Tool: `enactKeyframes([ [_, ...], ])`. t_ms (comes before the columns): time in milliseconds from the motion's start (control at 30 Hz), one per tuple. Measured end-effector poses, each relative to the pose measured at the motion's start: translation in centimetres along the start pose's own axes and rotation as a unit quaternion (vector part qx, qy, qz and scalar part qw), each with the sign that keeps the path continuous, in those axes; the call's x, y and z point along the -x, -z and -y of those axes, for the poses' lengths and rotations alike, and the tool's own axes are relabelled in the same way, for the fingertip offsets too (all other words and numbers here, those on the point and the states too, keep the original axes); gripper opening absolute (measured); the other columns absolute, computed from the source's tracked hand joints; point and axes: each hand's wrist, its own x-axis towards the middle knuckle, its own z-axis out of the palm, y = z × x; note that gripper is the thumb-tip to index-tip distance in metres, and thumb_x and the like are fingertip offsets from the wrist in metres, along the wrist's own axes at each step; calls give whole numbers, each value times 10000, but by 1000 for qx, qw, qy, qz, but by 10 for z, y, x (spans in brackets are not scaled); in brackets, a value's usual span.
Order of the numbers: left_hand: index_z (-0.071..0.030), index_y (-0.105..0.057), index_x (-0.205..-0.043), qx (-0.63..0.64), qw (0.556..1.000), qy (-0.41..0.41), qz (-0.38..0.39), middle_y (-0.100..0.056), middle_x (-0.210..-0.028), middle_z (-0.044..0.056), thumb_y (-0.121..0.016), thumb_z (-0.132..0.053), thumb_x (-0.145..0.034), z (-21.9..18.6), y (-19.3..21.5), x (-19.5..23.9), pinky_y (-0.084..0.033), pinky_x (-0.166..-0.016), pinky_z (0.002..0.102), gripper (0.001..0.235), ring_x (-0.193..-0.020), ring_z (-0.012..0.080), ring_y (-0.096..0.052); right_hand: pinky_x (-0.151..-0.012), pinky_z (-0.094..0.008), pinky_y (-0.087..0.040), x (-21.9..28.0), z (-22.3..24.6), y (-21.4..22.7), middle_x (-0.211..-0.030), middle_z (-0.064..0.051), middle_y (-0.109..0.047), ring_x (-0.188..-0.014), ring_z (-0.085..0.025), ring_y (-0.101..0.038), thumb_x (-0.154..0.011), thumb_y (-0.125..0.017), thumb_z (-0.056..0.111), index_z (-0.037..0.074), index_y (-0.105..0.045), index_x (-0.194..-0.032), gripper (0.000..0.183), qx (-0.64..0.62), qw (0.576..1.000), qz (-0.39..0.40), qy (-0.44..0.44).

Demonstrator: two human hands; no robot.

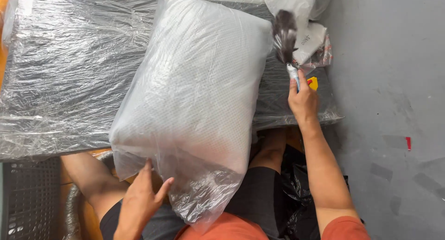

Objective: The person places a pillow inside a bubble wrap bag on a table. They use a brush to smooth the pillow inside the bag, then insert a vacuum sealer nozzle into the bag's opening. The person seals the bag and presses down on the pillow to compress it.

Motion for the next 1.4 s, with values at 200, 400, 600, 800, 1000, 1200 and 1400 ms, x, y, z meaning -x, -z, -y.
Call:
enactKeyframes([
  [200,-183,-786,-1133,92,977,66,-182,-766,-1120,-33,-524,-442,-1112,25,89,-6,-492,-840,342,369,-885,193,-696,-927,-378,-636,159,57,24,-1388,-215,-646,-1100,-320,-755,-1067,-517,312,82,-481,-1500,492,-238,933,112,246],
  [400,2,-650,-1327,132,959,16,-251,-628,-1352,164,-423,-464,-1264,67,92,-67,-448,-961,473,523,-1208,346,-593,-475,-332,-408,232,38,49,-684,14,-420,-504,-150,-430,-1089,-526,335,123,-574,-1450,422,-150,891,85,419],
  [600,-7,-457,-1490,235,965,97,-63,-521,-1423,202,-288,-720,-960,19,92,-101,-373,-1014,497,904,-1287,367,-500,-492,-312,-381,245,12,71,-662,20,-461,-510,-155,-405,-1049,-638,291,134,-606,-1425,409,-221,870,198,393],
  [800,-88,-511,-1451,227,960,162,-31,-580,-1310,186,-399,-722,-932,14,69,-102,-404,-937,476,827,-1182,362,-541,-1106,-355,-491,229,-20,25,-1519,-148,-553,-1391,-284,-558,-1077,-471,325,87,-469,-1526,508,-267,963,27,-5],
  [1000,-91,-606,-1395,229,956,157,-95,-663,-1136,346,-555,-653,-1071,16,37,-77,-455,-991,627,651,-1139,561,-594,-950,-571,-511,155,-28,-30,-1296,-274,-660,-1183,-467,-628,-1054,-591,284,137,-552,-1520,490,-167,985,10,-41],
  [1200,-110,-611,-1339,271,939,197,-80,-666,-1116,333,-574,-625,-1029,1,19,-44,-467,-982,629,602,-1133,533,-609,-1085,-535,-446,168,27,-6,-1447,-256,-515,-1295,-443,-549,-1106,-446,379,84,-317,-1633,618,-286,956,65,16],
  [1400,-109,-653,-1243,318,913,248,-69,-710,-1101,264,-627,-602,-1001,-24,12,-24,-493,-958,606,549,-1137,470,-643,-1198,-574,-274,235,75,-6,-1618,-263,-337,-1486,-433,-331,-910,-733,442,90,-261,-1636,935,-381,902,188,-72],
])
